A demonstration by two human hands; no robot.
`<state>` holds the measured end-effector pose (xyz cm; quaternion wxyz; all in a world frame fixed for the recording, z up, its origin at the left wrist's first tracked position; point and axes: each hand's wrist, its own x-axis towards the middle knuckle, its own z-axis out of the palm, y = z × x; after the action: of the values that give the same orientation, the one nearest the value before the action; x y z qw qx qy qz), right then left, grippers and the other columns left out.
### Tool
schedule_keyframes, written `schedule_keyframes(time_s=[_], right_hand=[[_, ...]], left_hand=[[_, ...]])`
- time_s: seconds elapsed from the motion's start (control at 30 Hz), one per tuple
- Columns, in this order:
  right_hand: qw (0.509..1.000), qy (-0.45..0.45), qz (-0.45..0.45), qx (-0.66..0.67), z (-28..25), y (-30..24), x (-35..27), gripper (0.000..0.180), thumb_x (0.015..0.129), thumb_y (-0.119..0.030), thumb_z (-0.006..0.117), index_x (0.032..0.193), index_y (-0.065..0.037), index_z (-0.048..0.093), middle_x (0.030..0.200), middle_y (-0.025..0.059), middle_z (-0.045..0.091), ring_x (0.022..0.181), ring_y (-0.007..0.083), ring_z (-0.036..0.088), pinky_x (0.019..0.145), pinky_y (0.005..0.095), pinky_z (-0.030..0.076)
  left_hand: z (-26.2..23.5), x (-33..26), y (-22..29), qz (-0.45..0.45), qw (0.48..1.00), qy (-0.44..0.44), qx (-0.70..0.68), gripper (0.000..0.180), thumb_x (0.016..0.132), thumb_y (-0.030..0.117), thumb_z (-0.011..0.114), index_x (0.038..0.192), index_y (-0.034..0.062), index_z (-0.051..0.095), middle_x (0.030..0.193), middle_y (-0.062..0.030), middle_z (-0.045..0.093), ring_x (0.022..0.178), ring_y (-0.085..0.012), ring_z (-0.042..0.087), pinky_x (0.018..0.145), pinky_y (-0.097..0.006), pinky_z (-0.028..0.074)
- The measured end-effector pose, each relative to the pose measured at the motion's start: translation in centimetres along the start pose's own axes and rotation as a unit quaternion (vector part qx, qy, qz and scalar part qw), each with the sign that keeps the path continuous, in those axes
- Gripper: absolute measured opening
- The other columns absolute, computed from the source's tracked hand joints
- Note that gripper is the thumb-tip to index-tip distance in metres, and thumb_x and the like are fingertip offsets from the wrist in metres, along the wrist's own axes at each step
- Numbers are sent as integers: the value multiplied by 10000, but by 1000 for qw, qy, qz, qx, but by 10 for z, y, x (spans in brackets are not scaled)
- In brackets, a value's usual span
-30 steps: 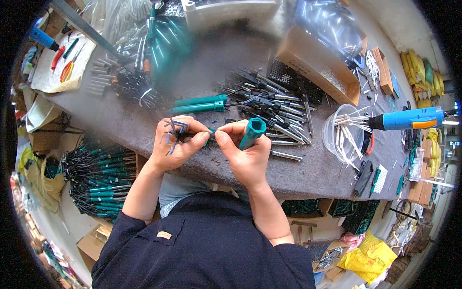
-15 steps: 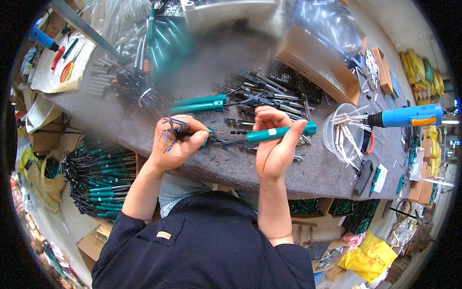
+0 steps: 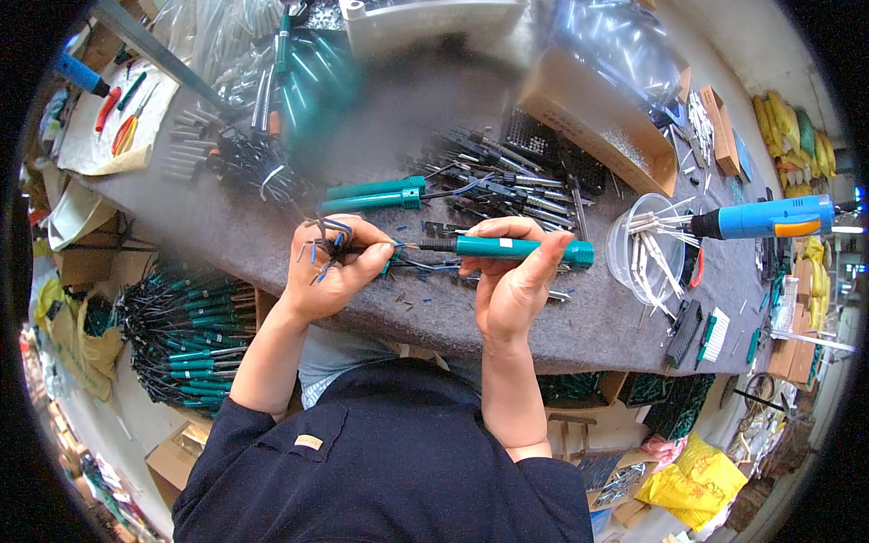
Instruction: Assembling handheld tools by inserting heating elements into plastic handles and organizing internal wiring at a workshop station.
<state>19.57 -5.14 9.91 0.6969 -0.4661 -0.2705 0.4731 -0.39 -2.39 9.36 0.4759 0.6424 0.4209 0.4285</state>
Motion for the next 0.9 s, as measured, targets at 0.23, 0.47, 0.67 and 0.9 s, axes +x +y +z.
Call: schedule_keyframes(time_s=[0.23, 0.47, 0.67, 0.9], right_hand=[[1000, -11, -11, -21, 2, 0, -2, 706, 968, -666, 290, 815, -40, 579, 787, 126, 636, 584, 163, 587, 480, 236, 482], [998, -12, -34, -46, 5, 1, -3, 687, 981, -644, 287, 844, -38, 579, 804, 125, 645, 595, 157, 609, 507, 236, 512], [998, -16, -19, -54, 5, -1, -2, 676, 987, -632, 299, 843, -36, 582, 792, 123, 649, 606, 157, 621, 512, 239, 518], [997, -64, 41, 4, 1, 1, -1, 518, 1026, -457, 416, 906, 5, 615, 841, 141, 662, 682, 191, 666, 569, 281, 575]], left_hand=[[1, 0, -1, -2, 1000, 6, -9, 79, 792, 65, 742, 817, -1, 706, 700, -71, 671, 623, -104, 619, 569, -255, 484], [-2, 0, 2, 6, 1000, -12, 6, 70, 798, 65, 740, 825, 6, 714, 687, -55, 659, 612, -94, 598, 558, -252, 471], [-3, 1, 4, 6, 1000, -14, 1, 67, 801, 68, 741, 817, 8, 717, 678, -42, 650, 601, -87, 588, 547, -248, 461], [-3, 1, 4, 2, 1000, -19, -7, 74, 799, 70, 742, 826, 7, 714, 694, -53, 660, 627, -99, 616, 565, -251, 478]])
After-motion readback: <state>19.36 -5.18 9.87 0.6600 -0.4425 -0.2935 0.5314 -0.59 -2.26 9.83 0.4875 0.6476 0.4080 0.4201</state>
